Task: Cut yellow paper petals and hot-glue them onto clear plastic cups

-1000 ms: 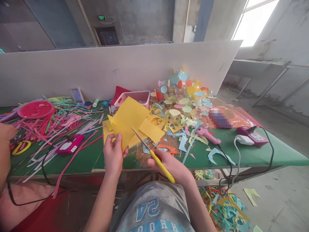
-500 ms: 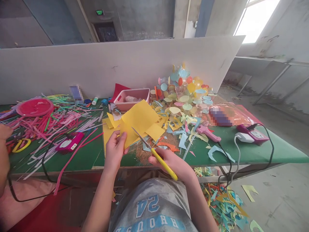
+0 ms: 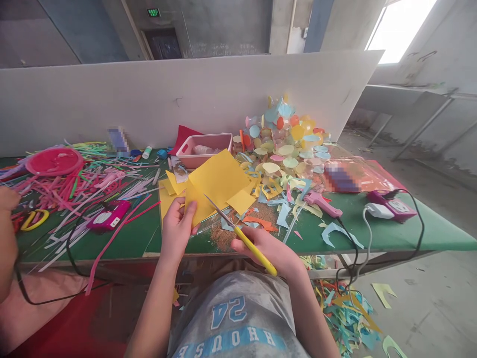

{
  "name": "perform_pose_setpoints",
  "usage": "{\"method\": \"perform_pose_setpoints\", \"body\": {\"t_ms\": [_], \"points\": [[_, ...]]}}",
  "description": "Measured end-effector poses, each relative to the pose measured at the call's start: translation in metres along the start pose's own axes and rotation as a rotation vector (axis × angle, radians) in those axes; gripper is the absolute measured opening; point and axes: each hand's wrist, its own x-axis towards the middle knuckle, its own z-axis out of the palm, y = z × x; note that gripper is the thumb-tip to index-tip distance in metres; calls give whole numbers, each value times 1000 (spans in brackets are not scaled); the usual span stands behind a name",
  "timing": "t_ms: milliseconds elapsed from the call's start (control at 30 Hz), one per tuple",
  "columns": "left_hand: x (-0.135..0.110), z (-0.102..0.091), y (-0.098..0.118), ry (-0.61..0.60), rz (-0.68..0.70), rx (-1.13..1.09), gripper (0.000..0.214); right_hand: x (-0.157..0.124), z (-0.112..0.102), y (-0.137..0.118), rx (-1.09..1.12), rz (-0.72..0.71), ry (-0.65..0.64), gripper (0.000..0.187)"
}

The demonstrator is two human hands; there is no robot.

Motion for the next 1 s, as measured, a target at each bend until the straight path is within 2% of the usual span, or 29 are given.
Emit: {"method": "perform_pose_setpoints", "body": {"t_ms": [600, 800, 1000], "points": [[-1, 1, -4, 14, 2, -30, 27, 0, 0, 2, 15, 14, 15, 64], [0, 0, -6, 37, -5, -40, 27, -1, 0, -1, 26, 8, 5, 67], [-1, 1, -4, 9, -3, -47, 27, -2, -1, -4, 20, 25, -3, 69]]}}
